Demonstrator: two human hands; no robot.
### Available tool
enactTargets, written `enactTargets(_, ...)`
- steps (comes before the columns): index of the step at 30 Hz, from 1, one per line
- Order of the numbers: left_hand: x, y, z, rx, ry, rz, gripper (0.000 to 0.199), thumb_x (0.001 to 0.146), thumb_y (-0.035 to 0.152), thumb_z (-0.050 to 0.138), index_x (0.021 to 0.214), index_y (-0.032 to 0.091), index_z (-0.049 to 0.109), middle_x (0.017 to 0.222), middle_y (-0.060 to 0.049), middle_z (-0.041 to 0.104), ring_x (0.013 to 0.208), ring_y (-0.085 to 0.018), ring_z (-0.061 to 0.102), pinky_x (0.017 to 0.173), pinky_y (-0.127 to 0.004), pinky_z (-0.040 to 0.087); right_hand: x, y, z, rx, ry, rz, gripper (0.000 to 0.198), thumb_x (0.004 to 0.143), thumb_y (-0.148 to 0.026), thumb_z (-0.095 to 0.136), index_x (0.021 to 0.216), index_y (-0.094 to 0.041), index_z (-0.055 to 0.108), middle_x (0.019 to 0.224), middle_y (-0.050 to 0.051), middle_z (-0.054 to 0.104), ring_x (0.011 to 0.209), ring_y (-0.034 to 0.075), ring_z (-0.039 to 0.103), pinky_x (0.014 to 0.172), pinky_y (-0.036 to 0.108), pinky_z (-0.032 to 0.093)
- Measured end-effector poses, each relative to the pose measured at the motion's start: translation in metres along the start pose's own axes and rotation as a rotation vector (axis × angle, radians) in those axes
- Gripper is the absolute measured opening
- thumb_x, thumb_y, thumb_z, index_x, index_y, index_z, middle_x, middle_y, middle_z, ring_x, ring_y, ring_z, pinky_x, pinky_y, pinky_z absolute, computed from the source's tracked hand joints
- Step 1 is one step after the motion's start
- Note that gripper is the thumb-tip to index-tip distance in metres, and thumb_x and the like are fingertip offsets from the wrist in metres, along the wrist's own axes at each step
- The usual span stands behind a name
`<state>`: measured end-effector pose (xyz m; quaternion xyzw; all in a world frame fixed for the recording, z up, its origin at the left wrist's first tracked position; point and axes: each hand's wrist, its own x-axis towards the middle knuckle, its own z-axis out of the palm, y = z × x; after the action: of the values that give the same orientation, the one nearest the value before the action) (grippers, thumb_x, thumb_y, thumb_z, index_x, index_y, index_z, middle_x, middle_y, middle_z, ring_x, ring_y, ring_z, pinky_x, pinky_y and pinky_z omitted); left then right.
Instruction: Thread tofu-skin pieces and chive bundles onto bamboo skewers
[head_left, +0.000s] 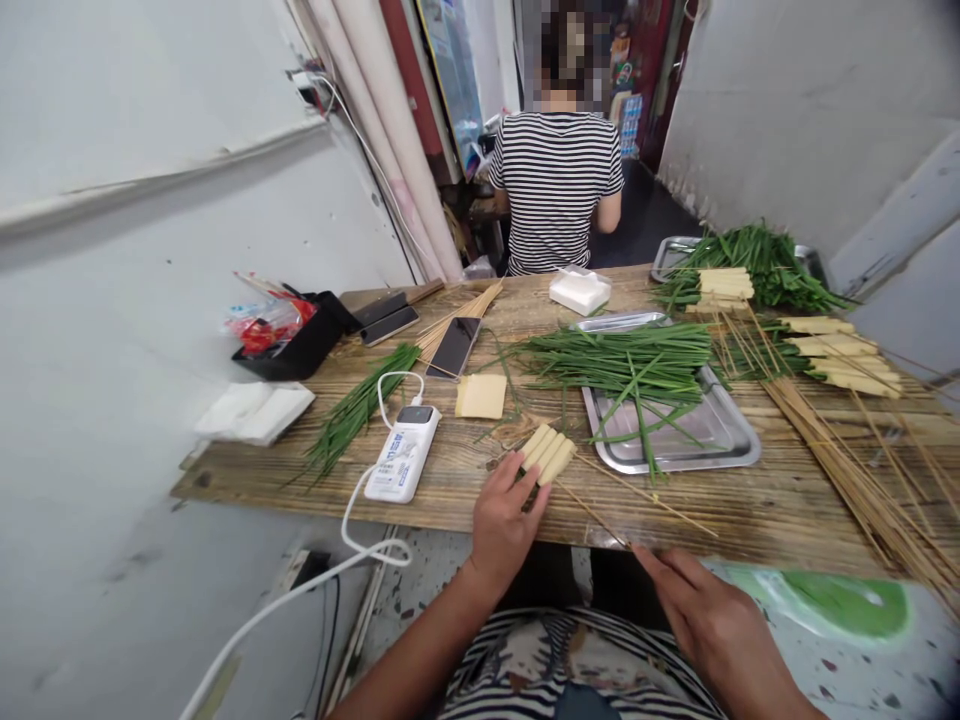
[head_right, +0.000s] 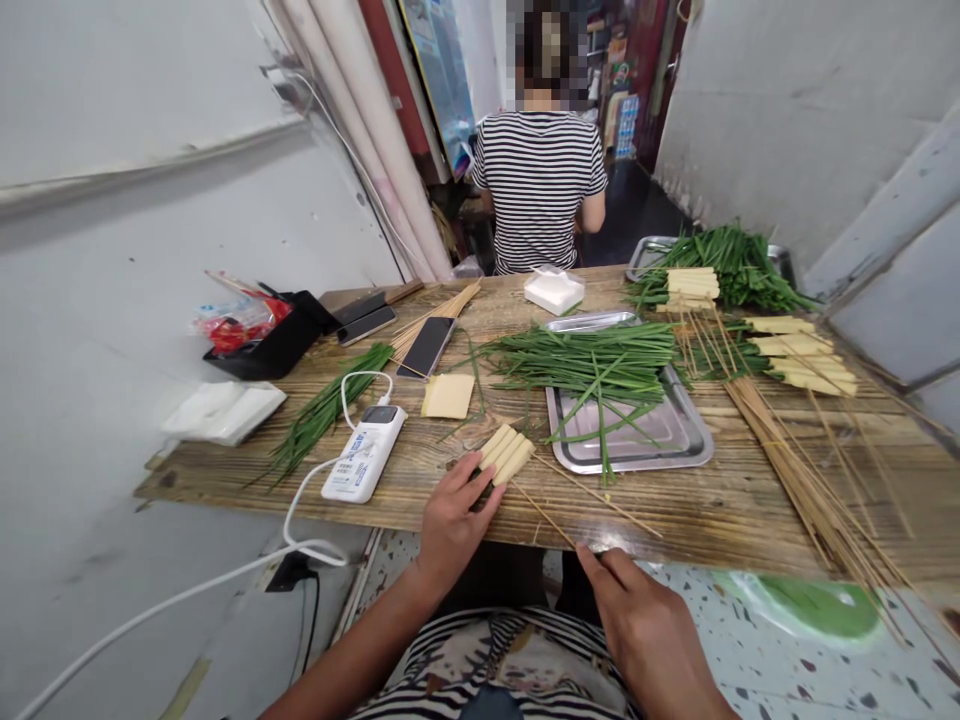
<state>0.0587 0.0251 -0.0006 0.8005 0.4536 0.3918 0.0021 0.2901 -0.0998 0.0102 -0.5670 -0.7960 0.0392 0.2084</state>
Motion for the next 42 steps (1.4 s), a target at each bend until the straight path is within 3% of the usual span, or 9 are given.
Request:
enactTargets(14,0.000,-0.003,0.000,0.000,-0.015,0.024,0.017,0.082,0.019,0.063,0.099,0.016,0.066,0.114,-0.013,0.063,0.108,-0.023,0.061,0.093,-0.040,0.053,0.012,-0.002,0.006,0.013,0.034,-0.016,0.037,0.094,-0.016,0.031,0.122,-0.015,0.055,0.089,0.006,0.064,0.066,0.011,0.064,0.059,0.020,0.051)
enactTargets(24,0.001,-0.004,-0.001,0.033,-0.029,0.051,0.016,0.084,0.019,0.061,0.099,0.016,0.065,0.113,-0.012,0.064,0.107,-0.023,0.061,0.091,-0.040,0.054,0.023,-0.005,0.007,-0.044,0.149,-0.048,0.036,0.093,-0.012,0.030,0.109,-0.013,0.062,0.077,0.004,0.065,0.056,0.010,0.061,0.051,0.020,0.048)
enactTargets(32,0.003,-0.004,-0.002,0.047,-0.068,0.049,0.016,0.083,0.018,0.061,0.098,0.016,0.065,0.113,-0.012,0.064,0.108,-0.023,0.061,0.092,-0.039,0.053,0.027,-0.009,0.006,-0.054,0.117,-0.052,0.037,0.090,-0.008,0.031,0.112,-0.012,0.060,0.084,0.006,0.066,0.058,0.010,0.061,0.053,0.021,0.049)
enactTargets(42,0.003,-0.004,-0.003,0.035,-0.073,0.034,0.016,0.084,0.018,0.060,0.100,0.017,0.064,0.114,-0.010,0.064,0.109,-0.022,0.060,0.094,-0.037,0.053,0.035,-0.009,0.008,-0.048,0.111,-0.080,0.037,0.092,-0.008,0.028,0.113,-0.010,0.058,0.079,0.005,0.064,0.055,0.010,0.060,0.051,0.021,0.047)
